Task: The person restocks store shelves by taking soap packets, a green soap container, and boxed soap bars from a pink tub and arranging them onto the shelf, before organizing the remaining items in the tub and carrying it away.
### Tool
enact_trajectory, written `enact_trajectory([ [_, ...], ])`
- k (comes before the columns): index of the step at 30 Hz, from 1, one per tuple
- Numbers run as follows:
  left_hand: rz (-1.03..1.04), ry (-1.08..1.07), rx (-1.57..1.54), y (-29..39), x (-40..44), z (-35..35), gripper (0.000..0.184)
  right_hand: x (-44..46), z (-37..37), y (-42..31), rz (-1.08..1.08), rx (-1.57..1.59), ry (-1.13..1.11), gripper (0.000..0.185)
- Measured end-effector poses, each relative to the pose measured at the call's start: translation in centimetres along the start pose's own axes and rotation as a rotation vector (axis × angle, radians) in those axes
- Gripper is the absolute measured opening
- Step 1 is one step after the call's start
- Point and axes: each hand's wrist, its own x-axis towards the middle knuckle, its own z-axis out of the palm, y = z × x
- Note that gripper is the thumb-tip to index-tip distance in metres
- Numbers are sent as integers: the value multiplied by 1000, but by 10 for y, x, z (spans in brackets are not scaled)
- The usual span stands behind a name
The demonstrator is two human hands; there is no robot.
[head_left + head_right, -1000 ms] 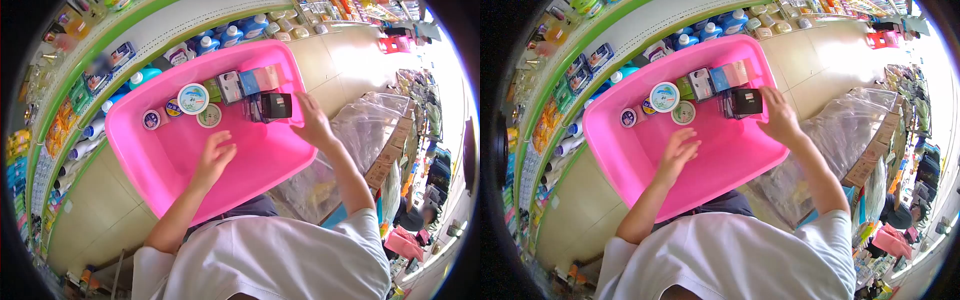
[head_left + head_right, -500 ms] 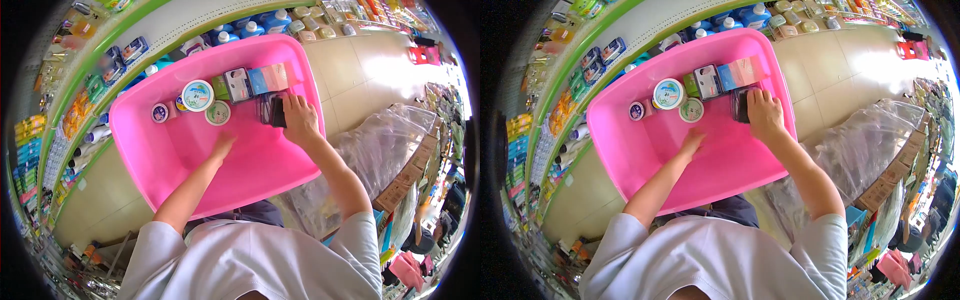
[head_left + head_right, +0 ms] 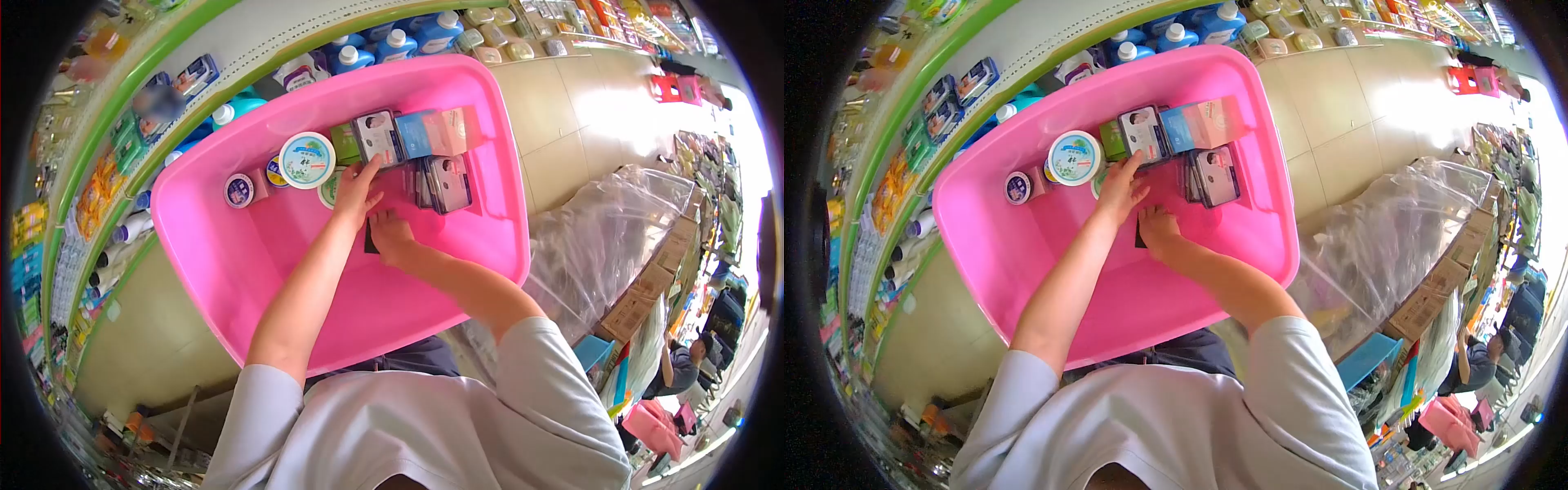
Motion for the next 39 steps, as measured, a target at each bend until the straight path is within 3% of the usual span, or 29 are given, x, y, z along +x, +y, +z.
enact_trajectory([
  [5,-13,6,-35,-4,0,0,59,23,18,-8,88,-29,-9,76],
  [9,-16,-15,9,-11,-1,-6,71,30,41,-8,131,-103,122,80],
  [12,-39,-19,48,-15,-5,-15,69,19,35,3,71,135,38,81],
  [14,-63,-17,68,-21,-4,-22,66,-8,20,7,133,229,96,70],
  [16,-53,19,95,-30,-1,-27,56,-40,-28,18,267,314,-261,57],
  [18,-77,37,100,-39,5,-24,51,-69,-44,44,179,334,-317,48],
  [20,-96,55,98,-50,15,-19,47,-96,-94,51,468,372,-314,45],
  [21,-92,62,143,-56,21,-14,46,-103,-90,58,467,357,-310,45],
  [23,-69,73,176,-64,34,-3,45,-115,-72,68,480,361,417,49],
  [25,-82,-15,476,-63,46,5,44,-106,-56,73,477,299,517,55],
  [26,30,32,467,-65,48,12,44,-98,-50,74,490,250,599,62],
  [30,296,66,519,-112,103,13,41,-79,-38,70,472,236,669,75],
  [32,563,71,463,-106,98,22,43,-77,-45,66,528,289,540,79],
  [36,678,92,687,-133,126,8,40,-73,-40,70,550,315,541,79],
  [39,684,-37,1428,-157,138,-5,35,-70,-46,76,592,273,506,77],
])
